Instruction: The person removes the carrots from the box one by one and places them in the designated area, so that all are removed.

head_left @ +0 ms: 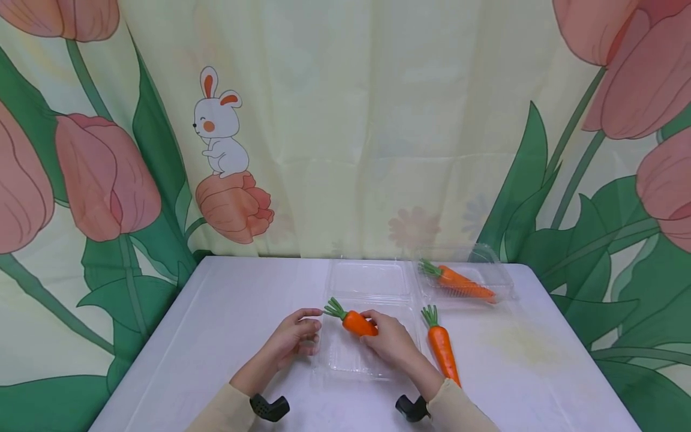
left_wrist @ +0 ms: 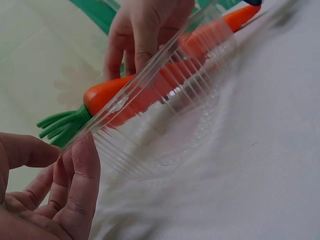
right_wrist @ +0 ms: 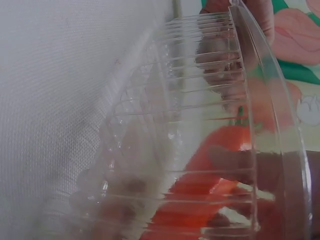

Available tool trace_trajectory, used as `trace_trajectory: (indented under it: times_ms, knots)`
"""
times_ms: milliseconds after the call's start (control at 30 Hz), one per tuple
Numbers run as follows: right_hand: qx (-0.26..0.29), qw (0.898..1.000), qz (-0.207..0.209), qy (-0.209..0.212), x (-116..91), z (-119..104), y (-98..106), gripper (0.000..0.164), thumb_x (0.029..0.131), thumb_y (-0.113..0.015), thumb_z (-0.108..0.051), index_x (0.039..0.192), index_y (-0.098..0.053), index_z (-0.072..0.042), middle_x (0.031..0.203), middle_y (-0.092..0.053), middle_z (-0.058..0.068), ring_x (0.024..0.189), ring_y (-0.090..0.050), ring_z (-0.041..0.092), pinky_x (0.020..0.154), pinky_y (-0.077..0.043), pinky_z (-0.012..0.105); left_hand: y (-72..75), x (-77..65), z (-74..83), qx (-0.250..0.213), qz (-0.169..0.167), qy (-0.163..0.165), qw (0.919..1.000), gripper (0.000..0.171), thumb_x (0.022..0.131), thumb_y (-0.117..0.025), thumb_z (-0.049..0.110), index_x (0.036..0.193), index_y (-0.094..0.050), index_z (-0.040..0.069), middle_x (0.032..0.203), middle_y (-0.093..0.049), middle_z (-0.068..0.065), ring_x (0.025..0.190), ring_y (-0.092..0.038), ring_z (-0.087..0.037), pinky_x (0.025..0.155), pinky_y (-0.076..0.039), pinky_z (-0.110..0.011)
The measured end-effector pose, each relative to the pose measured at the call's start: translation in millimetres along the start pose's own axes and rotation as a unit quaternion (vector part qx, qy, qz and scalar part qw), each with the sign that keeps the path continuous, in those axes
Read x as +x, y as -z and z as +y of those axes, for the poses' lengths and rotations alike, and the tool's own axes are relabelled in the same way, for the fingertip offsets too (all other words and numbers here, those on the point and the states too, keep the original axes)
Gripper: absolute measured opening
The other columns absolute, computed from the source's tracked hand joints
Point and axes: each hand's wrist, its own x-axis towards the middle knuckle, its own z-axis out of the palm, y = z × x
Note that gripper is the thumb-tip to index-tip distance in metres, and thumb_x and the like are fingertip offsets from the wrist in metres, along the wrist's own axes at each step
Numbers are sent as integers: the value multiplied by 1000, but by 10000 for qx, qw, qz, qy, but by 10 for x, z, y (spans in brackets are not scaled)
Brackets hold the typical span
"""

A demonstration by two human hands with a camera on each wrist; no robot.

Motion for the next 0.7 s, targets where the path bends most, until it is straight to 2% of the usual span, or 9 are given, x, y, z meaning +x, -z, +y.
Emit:
trace_trajectory:
  times_ms: [267, 533, 700]
  knots:
    - [210, 9997, -44, -76, -2, 10, 63, 44, 88, -80, -13, 130, -66, -15, 119, -69, 9, 103, -63, 25, 100, -52, 55, -8, -10, 15, -61, -17, -7, 10000, 47, 101, -64, 15, 143, -50, 3, 105, -64, -11, 77, -61, -16, 64, -60, -28]
    - [554, 9984, -82, -106, 36, 47, 145, 46, 88, -81, -15, 132, -66, -13, 115, -69, 9, 95, -63, 22, 86, -58, 41, -12, 0, 3, -53, -1, -16, 10000, 47, 101, -64, 15, 143, -50, 2, 103, -64, -10, 78, -61, -16, 63, -60, -28]
    - [788, 9967, -23, -178, 41, 38, 180, 50, 87, -82, -20, 133, -65, -12, 119, -70, 11, 99, -65, 23, 87, -59, 43, -14, -2, -13, -33, 13, -28, 10000, 46, 101, -64, 15, 143, -50, 3, 103, -64, -9, 78, -61, -16, 63, -60, -27]
